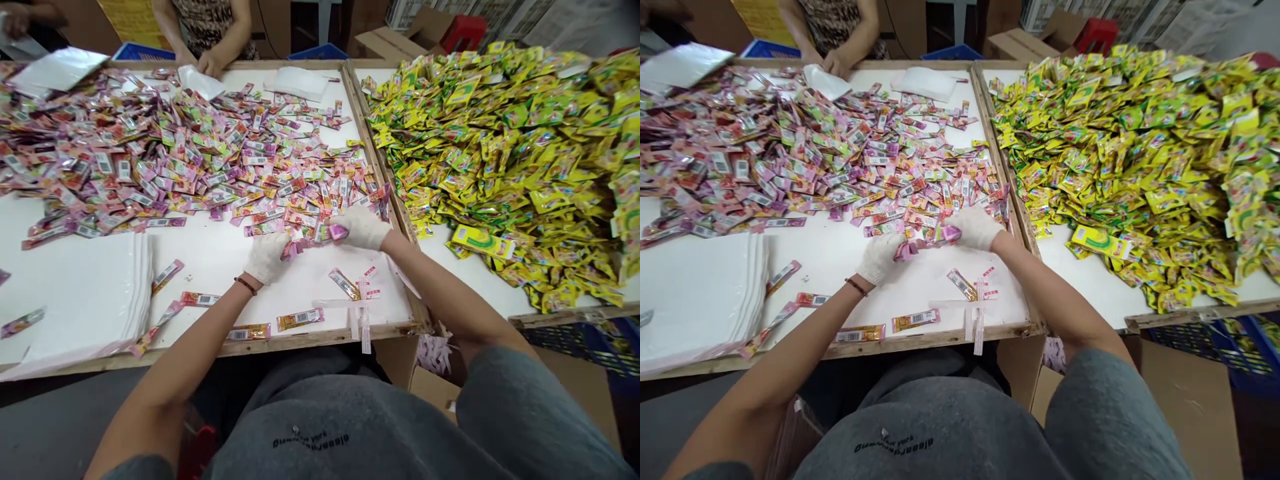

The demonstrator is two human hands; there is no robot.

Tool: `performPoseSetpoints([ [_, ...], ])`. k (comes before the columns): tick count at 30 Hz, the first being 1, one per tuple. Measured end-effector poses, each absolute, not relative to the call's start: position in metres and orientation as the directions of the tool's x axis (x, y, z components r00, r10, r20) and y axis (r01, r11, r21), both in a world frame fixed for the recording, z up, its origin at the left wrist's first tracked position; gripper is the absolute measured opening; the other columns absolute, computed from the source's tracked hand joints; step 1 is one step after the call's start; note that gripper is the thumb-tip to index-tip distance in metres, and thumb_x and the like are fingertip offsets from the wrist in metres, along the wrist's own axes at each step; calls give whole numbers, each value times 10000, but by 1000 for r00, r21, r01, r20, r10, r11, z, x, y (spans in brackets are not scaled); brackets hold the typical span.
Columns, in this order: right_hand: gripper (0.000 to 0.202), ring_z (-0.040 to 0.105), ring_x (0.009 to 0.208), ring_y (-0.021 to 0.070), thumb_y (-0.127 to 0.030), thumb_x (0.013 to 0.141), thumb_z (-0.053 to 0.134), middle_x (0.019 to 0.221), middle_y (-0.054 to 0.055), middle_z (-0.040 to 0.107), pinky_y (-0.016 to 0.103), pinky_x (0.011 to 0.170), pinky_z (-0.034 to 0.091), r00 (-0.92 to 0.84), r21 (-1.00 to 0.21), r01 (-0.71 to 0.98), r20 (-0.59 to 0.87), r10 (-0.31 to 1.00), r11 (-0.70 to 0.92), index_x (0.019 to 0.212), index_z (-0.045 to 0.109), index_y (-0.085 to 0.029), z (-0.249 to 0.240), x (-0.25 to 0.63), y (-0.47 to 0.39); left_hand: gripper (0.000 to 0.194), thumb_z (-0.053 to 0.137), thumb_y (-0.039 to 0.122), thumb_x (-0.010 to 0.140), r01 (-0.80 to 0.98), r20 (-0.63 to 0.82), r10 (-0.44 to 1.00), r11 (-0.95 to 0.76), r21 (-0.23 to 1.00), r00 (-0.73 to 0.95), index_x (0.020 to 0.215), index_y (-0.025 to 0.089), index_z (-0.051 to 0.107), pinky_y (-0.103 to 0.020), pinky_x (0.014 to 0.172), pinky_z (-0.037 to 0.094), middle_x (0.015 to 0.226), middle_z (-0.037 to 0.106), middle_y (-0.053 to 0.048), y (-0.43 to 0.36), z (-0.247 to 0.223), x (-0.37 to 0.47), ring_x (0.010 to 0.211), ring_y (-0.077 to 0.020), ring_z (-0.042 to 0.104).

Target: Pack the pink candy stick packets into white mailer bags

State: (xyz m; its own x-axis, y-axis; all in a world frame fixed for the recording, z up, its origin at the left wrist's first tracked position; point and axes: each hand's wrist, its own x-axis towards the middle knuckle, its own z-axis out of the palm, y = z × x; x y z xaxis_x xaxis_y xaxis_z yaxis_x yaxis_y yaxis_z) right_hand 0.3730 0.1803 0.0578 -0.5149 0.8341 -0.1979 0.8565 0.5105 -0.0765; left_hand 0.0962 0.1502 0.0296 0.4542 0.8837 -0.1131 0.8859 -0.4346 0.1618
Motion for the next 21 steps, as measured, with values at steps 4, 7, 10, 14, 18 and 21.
performPoseSetpoints([
  [4, 485, 602, 1168, 351, -367, 957, 573, 1260, 179, 717, 479, 994, 375, -519, 61, 831, -272, 810, 553, 1414, 643, -220, 37, 333, 192, 391, 461, 208, 955, 936, -155, 923, -350, 50, 353, 1297, 155, 644, -451, 934, 444, 1291, 650, -198, 158, 31, 81, 1140, -348, 647],
  [7, 461, 583, 1146, 358, -333, 958, 538, 1277, 205, 696, 492, 977, 369, -536, 70, 820, -252, 806, 568, 1368, 668, -167, 25, 333, 185, 398, 504, 253, 955, 947, -215, 925, -322, -1, 315, 1315, 131, 621, -462, 922, 448, 1263, 649, -206, 141, 31, 80, 1117, -359, 657],
  [10, 360, 575, 1167, 366, -314, 930, 548, 1256, 205, 695, 519, 994, 375, -587, 2, 802, -185, 788, 597, 1173, 750, -139, 25, 342, 171, 433, 598, 296, 914, 952, -247, 921, -304, 29, 301, 1312, 127, 613, -466, 936, 444, 1240, 656, -207, 122, 31, 84, 1120, -361, 658],
  [14, 293, 652, 1056, 310, -361, 832, 651, 1080, 155, 757, 467, 939, 479, -447, -449, 808, -47, 893, 381, 1008, 745, -147, 39, 346, 157, 396, 692, 349, 836, 969, -232, 941, -242, 50, 247, 1179, 152, 688, -511, 981, 431, 1205, 676, -203, 117, 28, 86, 1149, -390, 635],
  [18, 384, 692, 737, 253, -531, 683, 751, 756, 58, 738, 376, 654, 563, -109, -951, 260, -203, 973, -169, 868, 681, -202, 47, 339, 147, 256, 704, 279, 781, 935, -142, 944, -260, 240, 299, 1019, 186, 705, -477, 1003, 456, 1159, 710, -153, 123, 23, 80, 1116, -344, 655],
  [21, 419, 686, 648, 266, -547, 554, 814, 608, 24, 663, 376, 557, 559, -87, -915, -48, -395, 915, -400, 752, 611, -239, 40, 325, 141, 163, 652, 235, 775, 763, -116, 990, 13, 646, 81, 934, 198, 654, -365, 822, 529, 929, 729, -69, 121, 21, 82, 883, -242, 688],
])
